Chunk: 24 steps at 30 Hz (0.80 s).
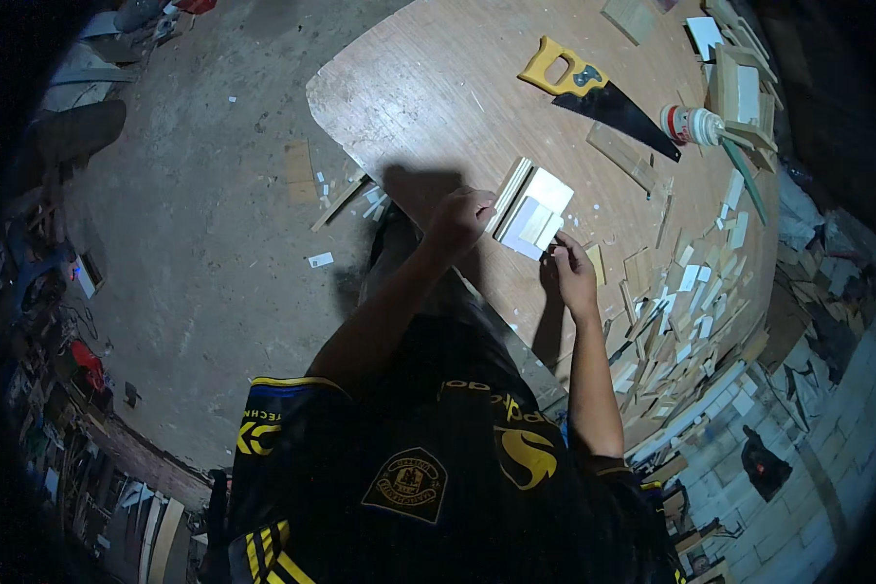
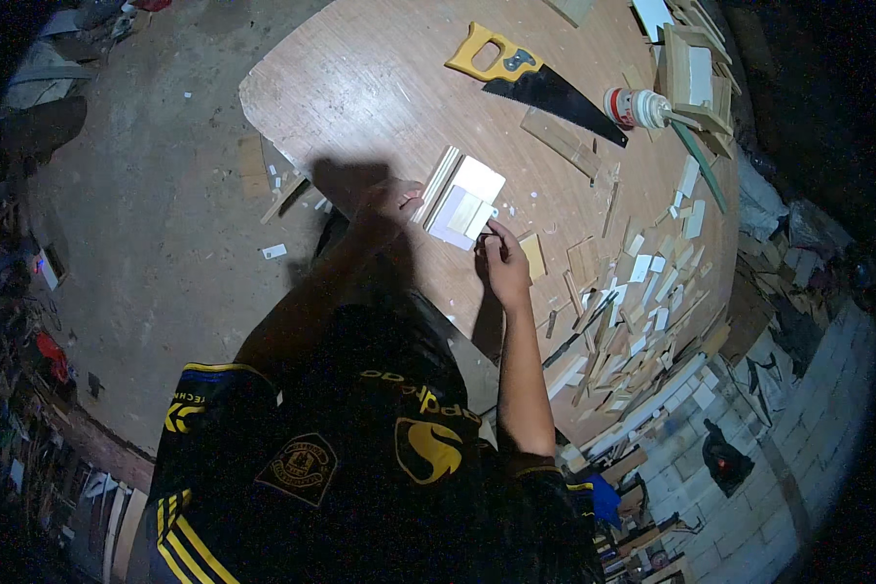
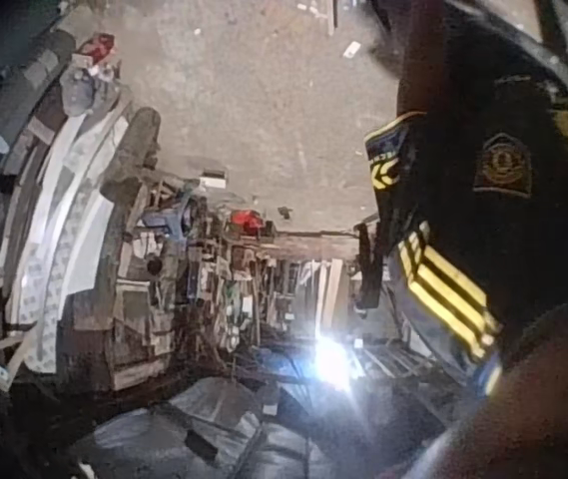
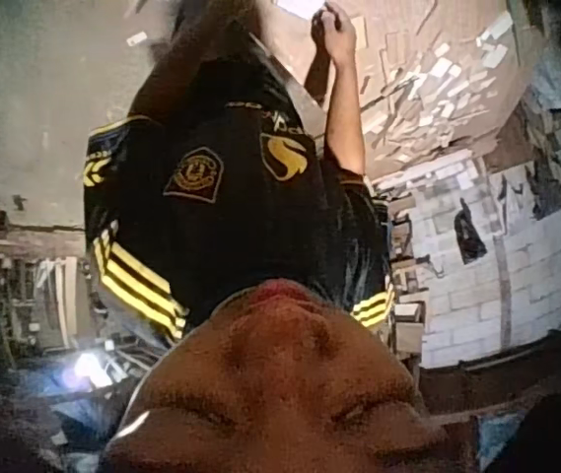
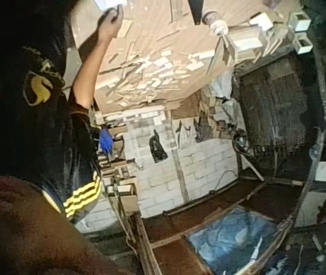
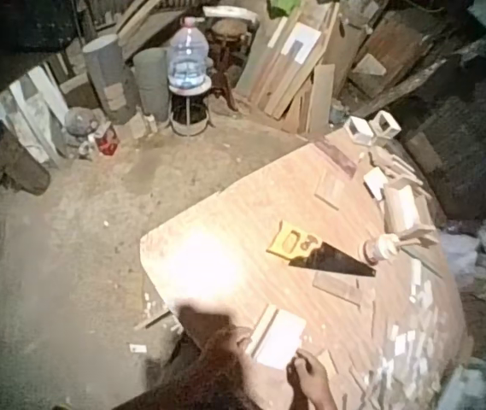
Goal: Assembling wooden pieces by gluing and fitting them together in a workshop environment.
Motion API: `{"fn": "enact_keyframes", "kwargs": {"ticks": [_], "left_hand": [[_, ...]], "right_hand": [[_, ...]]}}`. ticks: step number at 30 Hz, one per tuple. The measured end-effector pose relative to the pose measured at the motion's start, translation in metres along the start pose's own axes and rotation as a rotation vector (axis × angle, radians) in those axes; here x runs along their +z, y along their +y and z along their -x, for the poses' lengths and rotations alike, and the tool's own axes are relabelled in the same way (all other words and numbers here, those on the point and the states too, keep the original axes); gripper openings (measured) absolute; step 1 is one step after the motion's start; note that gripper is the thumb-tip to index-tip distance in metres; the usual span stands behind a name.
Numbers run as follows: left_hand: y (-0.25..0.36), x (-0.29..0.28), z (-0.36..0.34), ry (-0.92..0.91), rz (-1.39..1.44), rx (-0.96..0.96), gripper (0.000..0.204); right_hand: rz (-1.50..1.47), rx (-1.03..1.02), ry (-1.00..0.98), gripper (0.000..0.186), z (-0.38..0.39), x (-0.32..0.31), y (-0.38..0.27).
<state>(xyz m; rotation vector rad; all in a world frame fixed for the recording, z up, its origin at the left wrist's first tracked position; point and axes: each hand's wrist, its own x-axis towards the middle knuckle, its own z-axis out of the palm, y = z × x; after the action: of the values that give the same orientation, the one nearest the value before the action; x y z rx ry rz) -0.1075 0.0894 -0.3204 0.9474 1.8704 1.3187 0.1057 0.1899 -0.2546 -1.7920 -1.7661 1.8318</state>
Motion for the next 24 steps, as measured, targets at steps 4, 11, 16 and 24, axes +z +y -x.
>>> {"fn": "enact_keyframes", "kwargs": {"ticks": [4, 11, 16, 24], "left_hand": [[0.006, -0.005, -0.003, -0.110, -0.045, -0.013, 0.023], [-0.004, -0.002, -0.001, -0.194, 0.055, -0.067, 0.034], [0.008, -0.004, -0.003, -0.234, 0.026, -0.139, 0.035], [0.003, -0.003, -0.002, -0.191, 0.175, -0.083, 0.033]], "right_hand": [[0.014, -0.018, 0.040, 0.035, -0.004, -0.001, 0.004], [0.174, -0.020, 0.059, 0.038, -0.010, 0.008, -0.011], [0.208, 0.032, 0.060, 0.037, -0.020, 0.004, 0.001], [0.279, -0.079, 0.082, 0.035, -0.025, 0.003, 0.017]]}}
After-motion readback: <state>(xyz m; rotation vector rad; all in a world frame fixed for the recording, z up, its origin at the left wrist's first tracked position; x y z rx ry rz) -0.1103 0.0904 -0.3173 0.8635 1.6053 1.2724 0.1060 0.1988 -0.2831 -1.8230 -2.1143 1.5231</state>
